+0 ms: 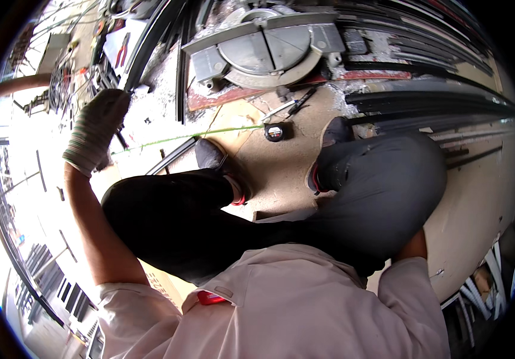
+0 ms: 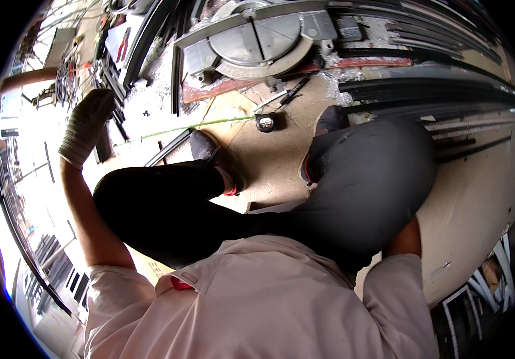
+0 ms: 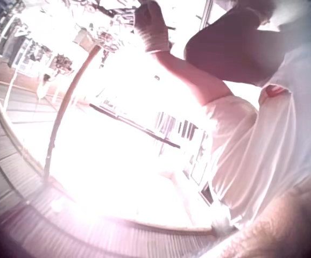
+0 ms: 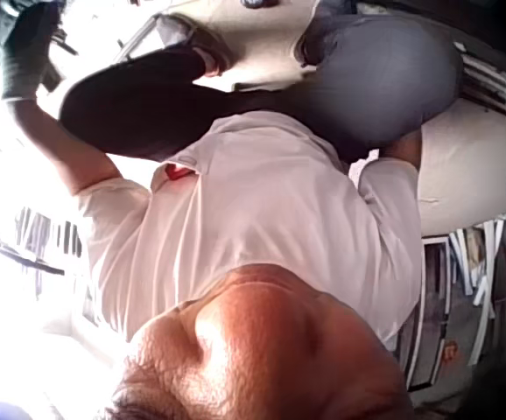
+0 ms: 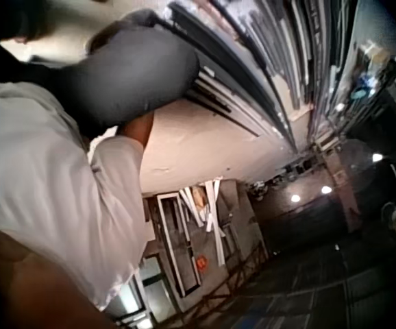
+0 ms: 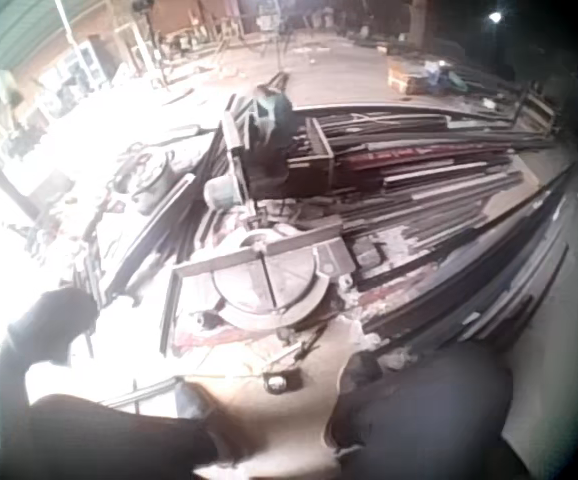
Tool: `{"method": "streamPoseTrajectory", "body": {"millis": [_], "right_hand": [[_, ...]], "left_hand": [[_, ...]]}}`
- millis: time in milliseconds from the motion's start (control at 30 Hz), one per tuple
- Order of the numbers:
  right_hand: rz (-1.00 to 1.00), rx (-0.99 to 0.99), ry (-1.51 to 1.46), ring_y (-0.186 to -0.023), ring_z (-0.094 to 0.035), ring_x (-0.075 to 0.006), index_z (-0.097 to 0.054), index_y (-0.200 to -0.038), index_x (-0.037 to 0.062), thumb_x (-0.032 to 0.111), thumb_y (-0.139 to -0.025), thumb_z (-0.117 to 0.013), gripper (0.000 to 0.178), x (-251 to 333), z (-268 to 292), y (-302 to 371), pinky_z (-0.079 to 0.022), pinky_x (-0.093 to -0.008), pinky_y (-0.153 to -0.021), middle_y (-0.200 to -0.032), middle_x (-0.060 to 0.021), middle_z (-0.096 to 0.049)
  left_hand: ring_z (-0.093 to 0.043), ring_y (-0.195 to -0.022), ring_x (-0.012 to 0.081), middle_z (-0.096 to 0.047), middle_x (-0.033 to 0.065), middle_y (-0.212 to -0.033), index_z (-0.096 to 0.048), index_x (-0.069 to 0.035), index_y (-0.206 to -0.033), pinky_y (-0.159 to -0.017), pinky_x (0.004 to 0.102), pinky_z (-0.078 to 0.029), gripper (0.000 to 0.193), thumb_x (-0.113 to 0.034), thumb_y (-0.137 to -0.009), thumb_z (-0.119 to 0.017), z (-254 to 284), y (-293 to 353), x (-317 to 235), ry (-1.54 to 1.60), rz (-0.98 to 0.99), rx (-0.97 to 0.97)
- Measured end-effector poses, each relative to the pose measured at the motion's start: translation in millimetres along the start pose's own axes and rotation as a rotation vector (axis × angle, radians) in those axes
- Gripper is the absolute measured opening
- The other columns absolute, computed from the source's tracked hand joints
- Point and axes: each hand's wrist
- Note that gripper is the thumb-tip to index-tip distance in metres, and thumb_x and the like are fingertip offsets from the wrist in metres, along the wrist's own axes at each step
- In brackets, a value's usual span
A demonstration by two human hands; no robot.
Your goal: The person measures a metal profile with a tape measure, marks it with a marker, and cuts it using a chop saw. The person repeats this process for multiple profiles, measuring, marking, and cutting each one to size.
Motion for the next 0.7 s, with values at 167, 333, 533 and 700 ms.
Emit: {"method": "streamPoseTrajectory", "body": {"millis": [167,333,533,700], "right_hand": [[0.302,0.360,0.610,-0.076,-0.054,-0.0082,-0.066,-0.109,0.0040,0.032,-0.101,-0.061,0.030,97.6,9.9,-76.7,-0.049,-0.0286,-0.072,-0.083,-0.0015,-0.063],[0.413,0.698,1.223,-0.087,-0.065,-0.0170,-0.067,-0.106,0.0013,0.026,-0.094,-0.063,0.027,199.4,-53.2,-62.5,-0.053,-0.0324,-0.082,-0.095,-0.0105,-0.071],[0.639,1.233,1.784,-0.095,-0.068,-0.0336,-0.067,-0.107,0.0082,0.042,-0.088,-0.061,0.039,150.9,-217.8,-56.5,-0.051,-0.0466,-0.085,-0.103,-0.0178,-0.071],[0.803,0.986,1.787,-0.121,-0.056,-0.0342,-0.049,-0.134,0.0043,0.043,-0.078,-0.077,0.073,36.4,-270.8,-42.9,-0.049,-0.0462,-0.098,-0.130,-0.0191,-0.056]], "left_hand": [[-0.069,-0.087,0.0198,-0.071,0.0128,-0.101,-0.066,-0.001,-0.115,-0.079,0.0325,-0.055,0.032,-0.008,-0.086,-0.077,-50.1,38.9,-70.0,-0.234,-0.307,0.034],[-0.069,-0.092,0.0327,-0.069,0.0164,-0.101,-0.067,-0.002,-0.110,-0.080,0.0403,-0.054,0.033,-0.022,-0.086,-0.076,-64.2,34.4,-99.3,-0.087,-0.273,0.562],[-0.065,-0.086,0.0343,-0.066,0.0140,-0.092,-0.066,-0.006,-0.103,-0.079,0.0413,-0.052,0.027,-0.028,-0.088,-0.073,-58.8,37.6,-77.6,-0.210,-0.372,0.497],[-0.063,-0.082,0.0293,-0.060,0.0104,-0.083,-0.063,-0.003,-0.093,-0.076,0.0396,-0.050,0.034,-0.036,-0.087,-0.070,-65.4,37.1,-63.3,-0.183,-0.506,0.522]]}}
Point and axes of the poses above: each hand's wrist, its own y-axis away from the middle knuckle, its own z-axis out of the back of the hand, x = y × z
